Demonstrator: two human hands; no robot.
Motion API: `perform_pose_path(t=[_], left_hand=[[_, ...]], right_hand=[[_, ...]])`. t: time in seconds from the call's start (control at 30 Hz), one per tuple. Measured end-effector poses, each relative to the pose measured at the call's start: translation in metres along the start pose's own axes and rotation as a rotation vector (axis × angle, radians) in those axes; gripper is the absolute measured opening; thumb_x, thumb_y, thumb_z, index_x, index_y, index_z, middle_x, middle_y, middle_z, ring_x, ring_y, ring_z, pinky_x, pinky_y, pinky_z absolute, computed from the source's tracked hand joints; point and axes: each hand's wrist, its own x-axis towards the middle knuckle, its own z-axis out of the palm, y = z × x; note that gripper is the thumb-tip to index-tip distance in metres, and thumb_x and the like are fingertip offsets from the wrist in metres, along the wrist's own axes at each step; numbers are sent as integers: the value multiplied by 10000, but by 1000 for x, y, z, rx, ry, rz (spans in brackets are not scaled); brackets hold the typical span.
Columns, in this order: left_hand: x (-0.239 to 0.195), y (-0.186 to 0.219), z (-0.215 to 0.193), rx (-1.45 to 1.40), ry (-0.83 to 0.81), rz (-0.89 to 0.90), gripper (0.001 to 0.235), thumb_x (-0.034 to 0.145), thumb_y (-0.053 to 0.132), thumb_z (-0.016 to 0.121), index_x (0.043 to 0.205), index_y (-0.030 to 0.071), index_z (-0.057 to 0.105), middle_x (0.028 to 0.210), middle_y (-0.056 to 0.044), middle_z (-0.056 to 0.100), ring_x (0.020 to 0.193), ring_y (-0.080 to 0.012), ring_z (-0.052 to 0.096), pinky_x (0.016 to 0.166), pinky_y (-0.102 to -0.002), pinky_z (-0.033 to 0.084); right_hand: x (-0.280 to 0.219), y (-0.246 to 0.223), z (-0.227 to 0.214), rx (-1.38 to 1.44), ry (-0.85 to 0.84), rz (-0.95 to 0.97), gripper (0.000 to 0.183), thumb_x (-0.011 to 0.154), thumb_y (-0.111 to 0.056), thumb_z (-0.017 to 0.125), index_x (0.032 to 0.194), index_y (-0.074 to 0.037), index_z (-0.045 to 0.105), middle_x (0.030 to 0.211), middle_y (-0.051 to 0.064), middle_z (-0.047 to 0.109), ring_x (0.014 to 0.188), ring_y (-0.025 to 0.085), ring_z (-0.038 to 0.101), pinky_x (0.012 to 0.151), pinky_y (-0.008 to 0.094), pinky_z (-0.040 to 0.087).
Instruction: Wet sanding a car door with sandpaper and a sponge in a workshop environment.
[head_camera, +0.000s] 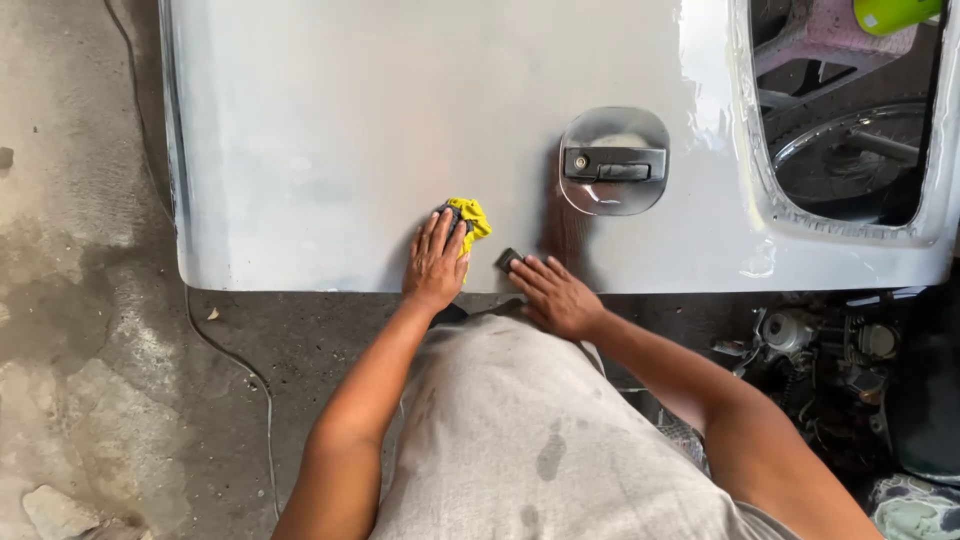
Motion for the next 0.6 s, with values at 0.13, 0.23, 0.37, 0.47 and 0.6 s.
perform_pose_path(t=[0.13,0.23,0.37,0.47,0.6], left_hand=[[0,-5,-6,-10,-27,48,629,959,365,626,1519,124,470,1644,-148,309,1520,-351,278,1220,-550,250],[-2,-4,-5,1,-57,45,669,933,391,639,1525,134,463,1642,-149,298,1516,-347,264,1210,-556,243],[-2,-5,0,17,-76,24,666,940,394,625,1534,147,453,1657,-139,283,1531,-335,254,1221,-548,237],[-5,-6,2,11,-84,23,663,944,395,612,1538,151,447,1657,-137,278,1531,-332,250,1221,-549,229],[-3,-7,4,7,-66,32,656,961,404,595,1544,149,435,1659,-142,269,1533,-338,244,1225,-552,220]], right_hand=[[56,27,-26,-13,107,-17,646,1040,-395,512,1584,-86,348,1688,110,275,1560,306,241,1258,528,172],[109,37,-43,4,309,182,650,1039,-386,509,1587,-66,366,1680,142,287,1546,342,260,1245,531,185],[93,15,-22,9,305,205,661,1033,-405,514,1571,-51,365,1673,154,276,1540,354,253,1245,523,194],[26,-16,-7,18,170,135,681,1020,-426,492,1578,-65,339,1679,133,247,1548,329,216,1249,511,169],[6,-4,-14,1,-110,110,692,1015,-453,440,1587,-109,258,1699,96,171,1534,287,126,1225,501,84]])
